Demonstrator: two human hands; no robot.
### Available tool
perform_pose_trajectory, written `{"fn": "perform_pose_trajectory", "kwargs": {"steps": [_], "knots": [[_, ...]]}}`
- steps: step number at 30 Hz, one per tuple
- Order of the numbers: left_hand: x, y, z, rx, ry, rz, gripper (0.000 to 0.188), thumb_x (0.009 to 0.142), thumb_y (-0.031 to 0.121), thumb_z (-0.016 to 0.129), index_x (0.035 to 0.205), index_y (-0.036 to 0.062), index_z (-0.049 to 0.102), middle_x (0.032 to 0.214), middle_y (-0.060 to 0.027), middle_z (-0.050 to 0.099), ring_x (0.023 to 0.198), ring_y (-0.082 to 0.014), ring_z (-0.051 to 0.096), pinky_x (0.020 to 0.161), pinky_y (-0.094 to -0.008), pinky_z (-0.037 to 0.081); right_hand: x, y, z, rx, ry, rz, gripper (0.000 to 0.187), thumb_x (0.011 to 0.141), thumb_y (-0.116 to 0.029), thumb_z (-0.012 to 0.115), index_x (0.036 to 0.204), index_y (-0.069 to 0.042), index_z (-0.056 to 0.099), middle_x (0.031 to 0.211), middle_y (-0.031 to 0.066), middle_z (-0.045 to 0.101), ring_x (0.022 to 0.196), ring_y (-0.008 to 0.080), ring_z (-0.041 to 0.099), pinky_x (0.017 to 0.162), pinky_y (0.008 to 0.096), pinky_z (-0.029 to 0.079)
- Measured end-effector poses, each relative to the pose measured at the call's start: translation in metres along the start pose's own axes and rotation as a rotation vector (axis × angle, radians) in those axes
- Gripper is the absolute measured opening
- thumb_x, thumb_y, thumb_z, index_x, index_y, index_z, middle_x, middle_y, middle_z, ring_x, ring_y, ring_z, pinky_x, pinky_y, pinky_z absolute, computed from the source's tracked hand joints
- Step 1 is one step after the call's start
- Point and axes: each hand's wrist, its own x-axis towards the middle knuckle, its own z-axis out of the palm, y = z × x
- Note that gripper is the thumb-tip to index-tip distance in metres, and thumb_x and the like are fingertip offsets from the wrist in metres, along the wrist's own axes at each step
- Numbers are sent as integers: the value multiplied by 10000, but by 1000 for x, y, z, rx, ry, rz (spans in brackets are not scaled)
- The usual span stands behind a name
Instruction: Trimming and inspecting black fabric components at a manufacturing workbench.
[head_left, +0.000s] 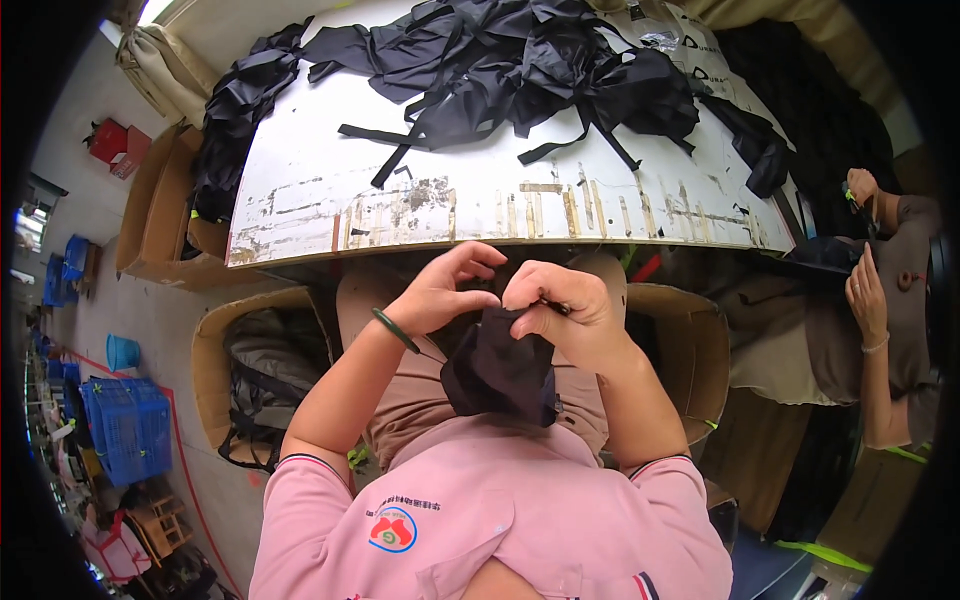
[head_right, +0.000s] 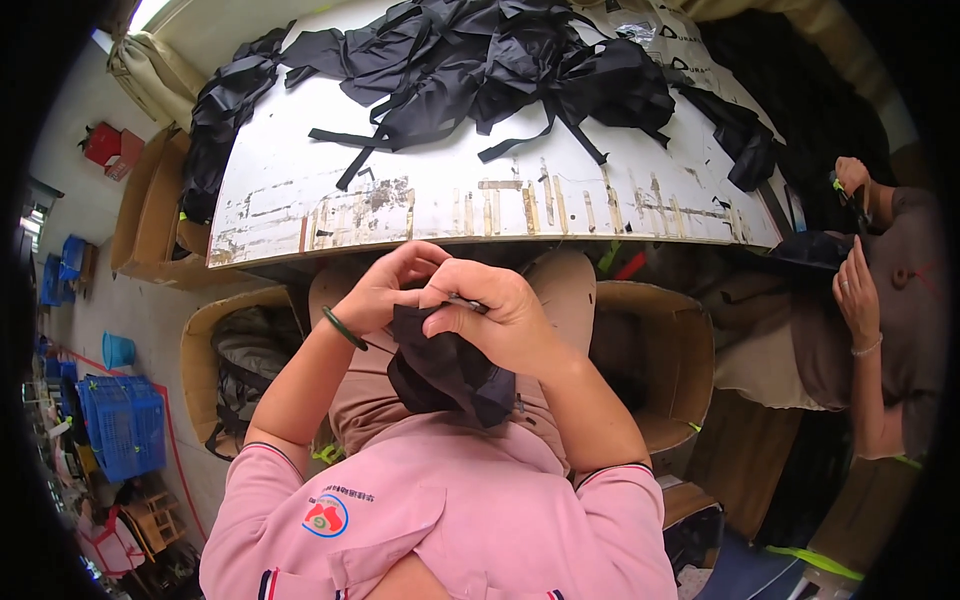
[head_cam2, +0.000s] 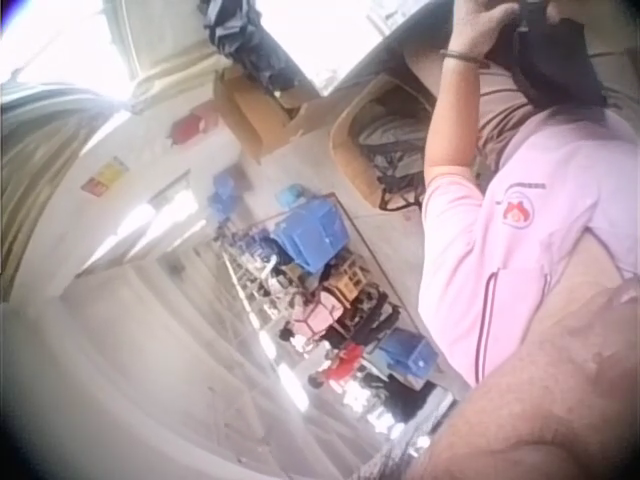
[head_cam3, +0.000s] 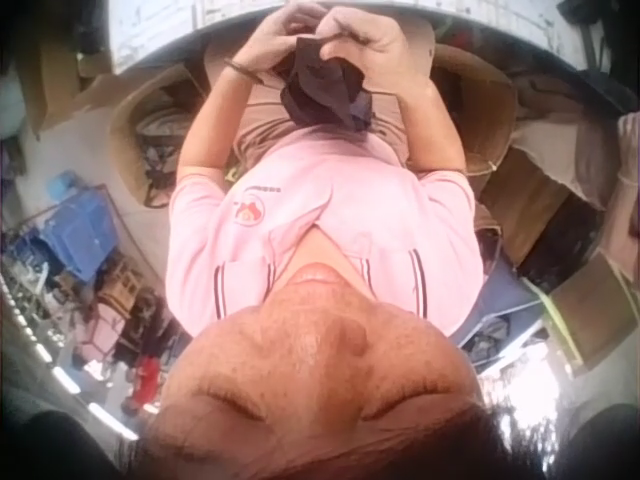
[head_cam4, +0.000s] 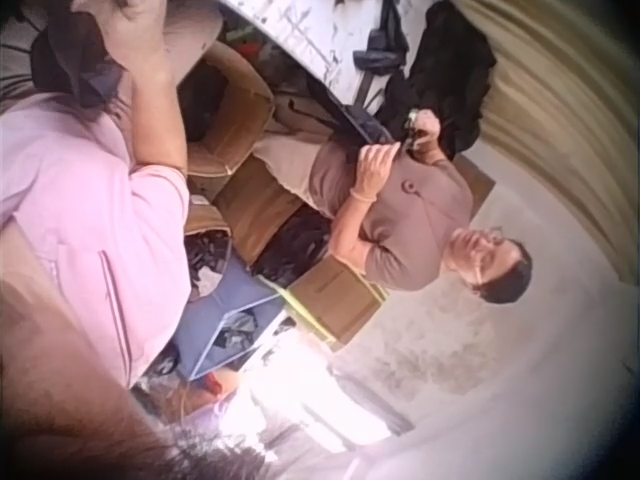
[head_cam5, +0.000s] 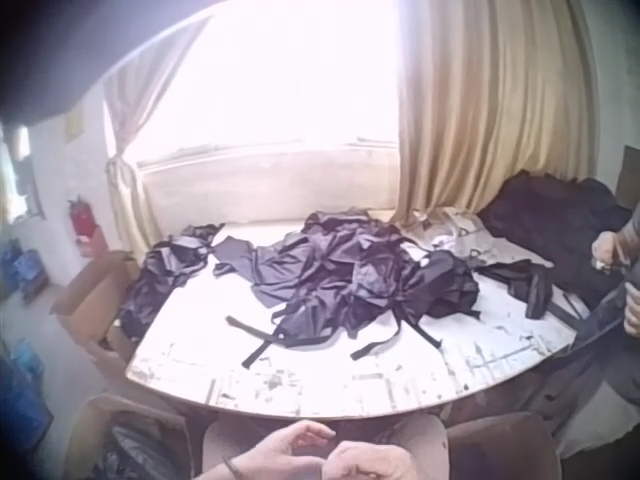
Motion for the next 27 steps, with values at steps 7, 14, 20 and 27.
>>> {"fn": "perform_pose_trajectory", "kwargs": {"steps": [7, 14, 20, 27], "knots": [[-43, 41, 34, -2, 102, 298, 260, 830, 97, 730, 1028, 6, 588, 1010, -28, 601, 951, -83, 540, 856, -244, 442, 1, 0, -1, -133, 222, 149, 109, 849, -38, 681, 923, -13, 604, 811, -12, 579, 765, 51, 522, 700, 215, 438], [-41, 33, 38, -82, 133, 310, 189, 821, -72, 664, 987, 4, 615, 937, -12, 605, 878, -75, 551, 803, -232, 448, 4, -1, -4, -98, 155, 241, 119, 859, -86, 677, 914, -8, 605, 766, -18, 578, 728, 58, 509, 695, 221, 434], [-38, 29, 39, -212, 239, 370, 148, 817, -84, 652, 929, 8, 626, 936, -16, 606, 900, -96, 572, 834, -242, 456, 7, 3, 7, 71, 197, 262, 158, 883, -113, 663, 993, -10, 614, 826, -31, 597, 791, 54, 541, 737, 221, 450], [-37, 18, 38, -375, 208, 397, 128, 820, -66, 646, 915, 20, 638, 1061, -63, 603, 957, -134, 586, 892, -276, 445, -5, 3, 20, 294, 360, 408, 197, 901, -126, 648, 1068, -26, 619, 843, -22, 611, 747, 27, 541, 658, 186, 442]]}}
